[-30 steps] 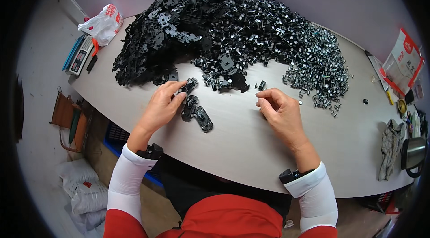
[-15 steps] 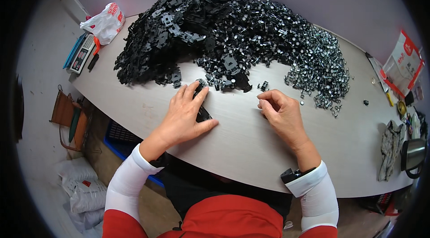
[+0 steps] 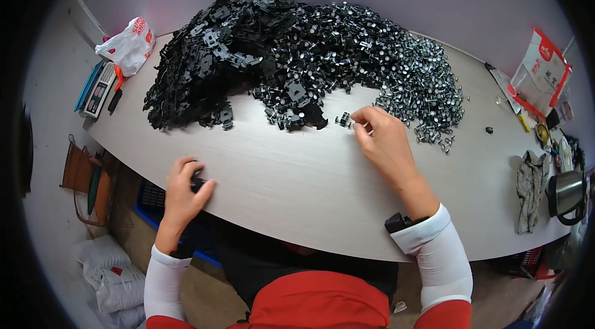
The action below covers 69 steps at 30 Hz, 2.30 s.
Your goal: Assembling small black plastic components by hand on a workbench.
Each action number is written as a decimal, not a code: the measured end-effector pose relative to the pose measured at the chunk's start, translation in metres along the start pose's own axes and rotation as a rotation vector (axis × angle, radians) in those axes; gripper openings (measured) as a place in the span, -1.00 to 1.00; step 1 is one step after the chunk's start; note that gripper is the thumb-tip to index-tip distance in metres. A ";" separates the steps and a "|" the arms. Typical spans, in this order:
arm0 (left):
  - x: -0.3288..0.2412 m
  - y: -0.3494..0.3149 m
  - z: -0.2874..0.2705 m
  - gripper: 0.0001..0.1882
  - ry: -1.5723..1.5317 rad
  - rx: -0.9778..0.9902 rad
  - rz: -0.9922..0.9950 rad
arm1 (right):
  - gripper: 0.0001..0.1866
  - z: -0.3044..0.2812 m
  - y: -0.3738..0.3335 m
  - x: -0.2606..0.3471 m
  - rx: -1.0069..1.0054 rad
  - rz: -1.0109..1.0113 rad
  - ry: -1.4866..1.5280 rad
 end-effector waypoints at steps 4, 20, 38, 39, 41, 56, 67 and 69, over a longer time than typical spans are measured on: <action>0.062 -0.028 -0.019 -0.61 0.126 -0.162 -0.114 | -0.80 0.016 0.012 -0.002 0.116 -0.121 -0.153; -0.069 0.084 -0.028 -0.71 -0.110 -0.193 0.397 | -0.84 0.006 -0.001 -0.006 0.207 -0.058 -0.183; -0.180 0.164 0.045 -0.62 0.077 -0.228 0.677 | -0.91 0.003 -0.006 -0.008 0.228 -0.127 -0.158; -0.178 0.164 0.043 -0.66 0.038 -0.239 0.663 | -0.91 0.003 -0.006 -0.008 0.222 -0.123 -0.158; -0.175 0.165 0.032 -0.71 -0.103 -0.310 0.604 | -0.89 0.004 -0.005 -0.007 0.208 -0.109 -0.161; -0.198 0.122 0.088 -0.73 -1.279 0.789 -0.071 | -0.85 -0.003 -0.001 0.011 -0.101 -0.032 0.208; -0.197 0.118 0.098 -0.70 -1.413 0.729 -0.066 | -0.89 0.012 -0.004 0.005 -0.052 0.013 0.288; -0.201 0.113 0.097 -0.66 -1.500 0.716 -0.111 | -0.89 0.013 -0.004 0.002 -0.091 0.061 0.337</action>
Point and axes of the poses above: each hand's wrist, its own y-axis towards the middle knuckle, its own z-axis out of the palm, x = y × z, the point moved 6 cm from there along y, towards the middle knuckle, and after that the axes turned 12 degrees about y, right-handed, at the moved point
